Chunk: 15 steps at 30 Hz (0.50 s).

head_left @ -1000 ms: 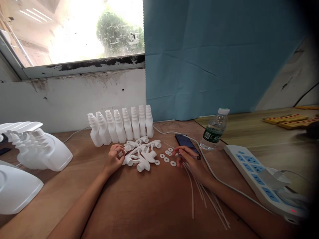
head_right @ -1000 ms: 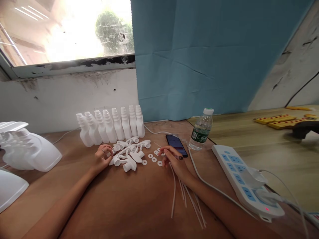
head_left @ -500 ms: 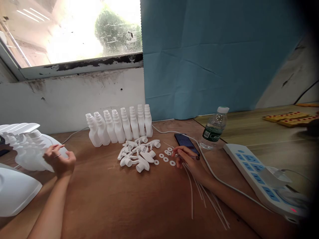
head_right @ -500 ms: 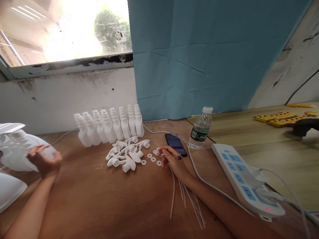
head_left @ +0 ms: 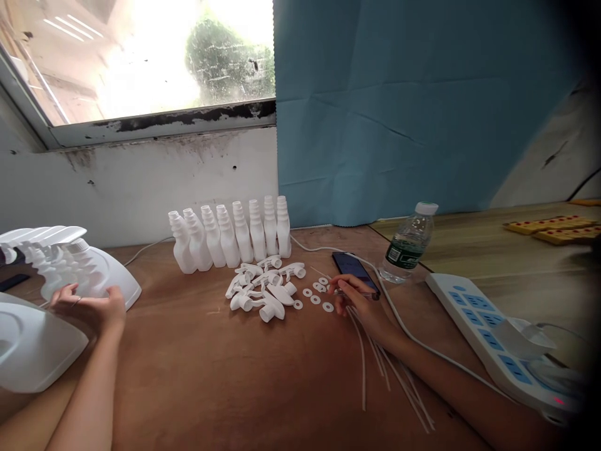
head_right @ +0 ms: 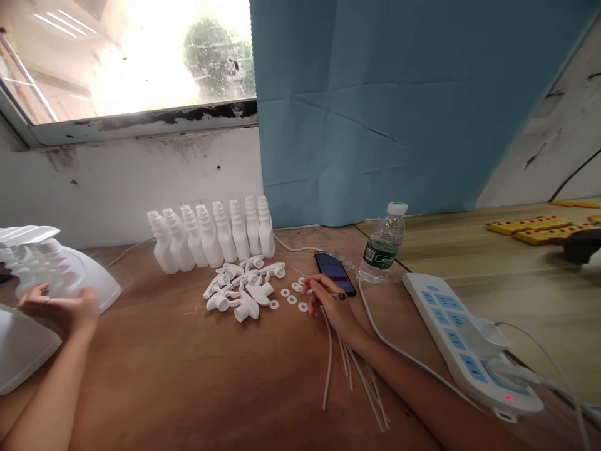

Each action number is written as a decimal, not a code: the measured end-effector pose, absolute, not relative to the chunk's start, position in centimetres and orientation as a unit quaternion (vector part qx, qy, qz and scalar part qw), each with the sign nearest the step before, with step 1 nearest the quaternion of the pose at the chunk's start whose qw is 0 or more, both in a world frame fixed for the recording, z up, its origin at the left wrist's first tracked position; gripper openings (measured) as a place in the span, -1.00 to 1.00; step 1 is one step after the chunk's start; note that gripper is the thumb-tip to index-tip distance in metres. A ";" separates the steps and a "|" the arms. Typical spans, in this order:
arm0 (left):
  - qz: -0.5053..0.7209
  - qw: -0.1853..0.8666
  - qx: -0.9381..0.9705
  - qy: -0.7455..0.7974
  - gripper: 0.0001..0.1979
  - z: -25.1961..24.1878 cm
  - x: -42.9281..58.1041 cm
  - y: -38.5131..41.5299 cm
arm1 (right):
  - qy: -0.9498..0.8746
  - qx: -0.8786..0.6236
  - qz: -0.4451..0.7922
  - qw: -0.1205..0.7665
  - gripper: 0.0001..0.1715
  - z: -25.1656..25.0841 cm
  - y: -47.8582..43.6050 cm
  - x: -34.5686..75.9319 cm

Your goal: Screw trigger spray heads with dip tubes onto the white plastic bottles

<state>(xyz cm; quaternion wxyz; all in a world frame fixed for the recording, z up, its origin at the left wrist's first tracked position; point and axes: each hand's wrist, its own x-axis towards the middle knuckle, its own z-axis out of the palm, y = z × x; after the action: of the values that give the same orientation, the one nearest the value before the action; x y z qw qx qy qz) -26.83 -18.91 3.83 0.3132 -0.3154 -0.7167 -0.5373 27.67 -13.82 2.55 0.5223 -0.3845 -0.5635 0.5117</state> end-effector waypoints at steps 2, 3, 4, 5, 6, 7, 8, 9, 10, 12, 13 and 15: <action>-0.555 0.265 -0.282 -0.737 -0.40 3.4 -26.7 -18.7 | -0.561 -0.387 0.513 0.521 -0.67 2.5 -13.8 27.6; -0.561 0.243 -0.267 -0.745 -0.40 3.2 -26.6 -18.6 | -0.560 -0.388 0.513 0.521 -0.67 2.4 -13.8 27.6; -0.565 0.226 -0.258 -0.750 -0.39 3.1 -26.5 -18.5 | -0.561 -0.389 0.512 0.522 -0.67 2.4 -13.8 27.6; -0.567 0.218 -0.254 -0.753 -0.39 2.9 -26.4 -18.4 | -0.562 -0.389 0.510 0.522 -0.68 2.4 -13.8 27.6; -0.566 0.212 -0.253 -0.755 -0.38 2.8 -26.3 -18.3 | -0.563 -0.389 0.508 0.523 -0.68 2.4 -13.8 27.5; -0.566 0.205 -0.253 -0.757 -0.37 2.7 -26.2 -18.2 | -0.565 -0.389 0.506 0.523 -0.68 2.4 -13.8 27.5; -0.566 0.197 -0.254 -0.759 -0.36 2.6 -26.1 -18.2 | -0.566 -0.389 0.505 0.522 -0.68 2.4 -13.8 27.5; -0.565 0.189 -0.256 -0.761 -0.34 2.6 -25.9 -18.2 | -0.567 -0.389 0.505 0.522 -0.68 2.4 -13.8 27.5; -0.564 0.181 -0.259 -0.763 -0.32 2.5 -25.8 -18.2 | -0.567 -0.389 0.505 0.522 -0.68 2.4 -13.8 27.5; -0.562 0.162 -0.265 -0.766 -0.29 2.4 -25.6 -18.3 | -0.568 -0.389 0.505 0.521 -0.68 2.3 -13.7 27.6; -0.560 0.153 -0.268 -0.769 -0.28 2.3 -25.5 -18.3 | -0.568 -0.388 0.505 0.521 -0.68 2.3 -13.7 27.6; -0.556 0.131 -0.281 -0.771 -0.28 2.1 -25.5 -18.2 | -0.569 -0.386 0.505 0.522 -0.68 2.1 -13.6 27.7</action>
<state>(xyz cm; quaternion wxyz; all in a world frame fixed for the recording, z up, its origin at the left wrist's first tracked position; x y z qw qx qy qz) -25.47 -18.21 2.07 0.1307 -0.2805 -0.7712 -0.5563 27.67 -13.60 2.08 0.5217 -0.3858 -0.5691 0.5051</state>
